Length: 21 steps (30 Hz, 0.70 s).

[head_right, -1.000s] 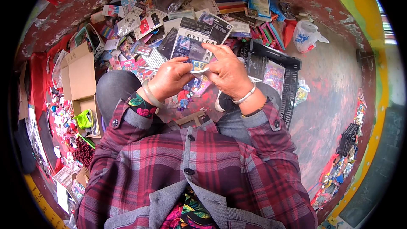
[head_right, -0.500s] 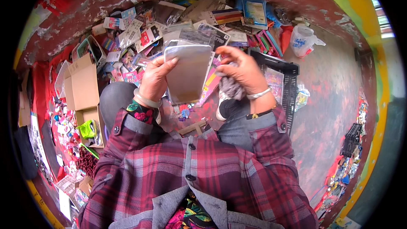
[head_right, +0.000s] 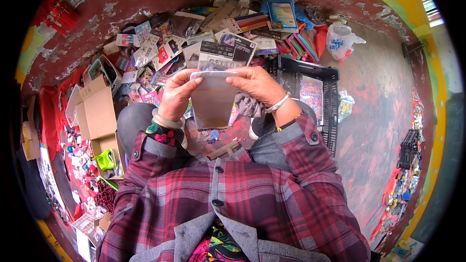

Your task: The person sits on the floor amidst a large pile of stationery and miscellaneous items. They pick up various packages, including a colorful sticker sheet and a white plastic tray, inspecting them by turning them over and opening them. The person removes items from packaging and places them into a black crate or back onto the pile.

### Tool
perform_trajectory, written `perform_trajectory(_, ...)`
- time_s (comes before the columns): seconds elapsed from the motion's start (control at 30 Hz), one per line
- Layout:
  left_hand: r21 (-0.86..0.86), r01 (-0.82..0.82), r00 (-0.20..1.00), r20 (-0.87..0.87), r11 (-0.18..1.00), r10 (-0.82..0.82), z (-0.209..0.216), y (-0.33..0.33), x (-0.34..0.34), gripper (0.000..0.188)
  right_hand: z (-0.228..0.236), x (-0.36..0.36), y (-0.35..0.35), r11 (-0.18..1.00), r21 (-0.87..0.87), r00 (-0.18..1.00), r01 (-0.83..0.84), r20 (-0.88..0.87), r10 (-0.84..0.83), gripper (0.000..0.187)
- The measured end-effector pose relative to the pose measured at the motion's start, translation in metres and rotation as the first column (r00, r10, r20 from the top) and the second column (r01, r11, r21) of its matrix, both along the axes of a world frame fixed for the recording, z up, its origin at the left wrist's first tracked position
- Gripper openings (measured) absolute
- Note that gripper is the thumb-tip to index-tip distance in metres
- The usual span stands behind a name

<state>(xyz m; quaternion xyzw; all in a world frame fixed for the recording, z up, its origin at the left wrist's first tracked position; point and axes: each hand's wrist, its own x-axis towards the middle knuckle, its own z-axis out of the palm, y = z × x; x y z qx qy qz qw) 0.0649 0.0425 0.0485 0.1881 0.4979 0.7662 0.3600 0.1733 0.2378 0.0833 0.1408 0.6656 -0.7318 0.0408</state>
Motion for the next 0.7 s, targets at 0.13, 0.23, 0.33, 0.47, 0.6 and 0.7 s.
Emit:
perform_trajectory(0.13, -0.034, 0.052, 0.998, -0.033, 0.998, -0.053, 0.001, -0.002, 0.002, 0.024, -0.002, 0.002, 0.007, 0.999, 0.041, 0.991, -0.012, -0.134, 0.018, 0.031)
perform_trajectory(0.23, 0.052, 0.024, 1.000, -0.018, 0.998, -0.023, 0.011, 0.002, 0.004, 0.028, 0.005, 0.002, 0.002, 0.995, 0.093, 0.973, 0.017, -0.231, 0.005, 0.028)
perform_trajectory(0.33, 0.127, 0.023, 0.997, 0.067, 0.992, -0.031, 0.010, 0.003, 0.004, 0.032, 0.005, 0.003, 0.000, 0.985, 0.169, 0.952, 0.030, -0.305, 0.023, 0.028)
perform_trajectory(0.47, 0.141, 0.027, 0.988, 0.150, 0.990, -0.048, 0.009, 0.000, 0.001, 0.031, 0.002, 0.003, 0.007, 0.965, 0.258, 0.948, -0.041, -0.296, 0.119, 0.024)
perform_trajectory(0.6, 0.167, 0.053, 0.954, 0.283, 0.984, -0.099, 0.005, -0.001, -0.004, 0.029, 0.000, 0.002, 0.006, 0.962, 0.270, 0.938, -0.036, -0.324, 0.126, 0.026)
perform_trajectory(0.7, 0.296, 0.063, 0.914, 0.367, 0.953, -0.174, 0.014, 0.000, -0.004, 0.030, -0.001, 0.002, 0.006, 0.953, 0.302, 0.941, -0.023, -0.315, 0.123, 0.028)
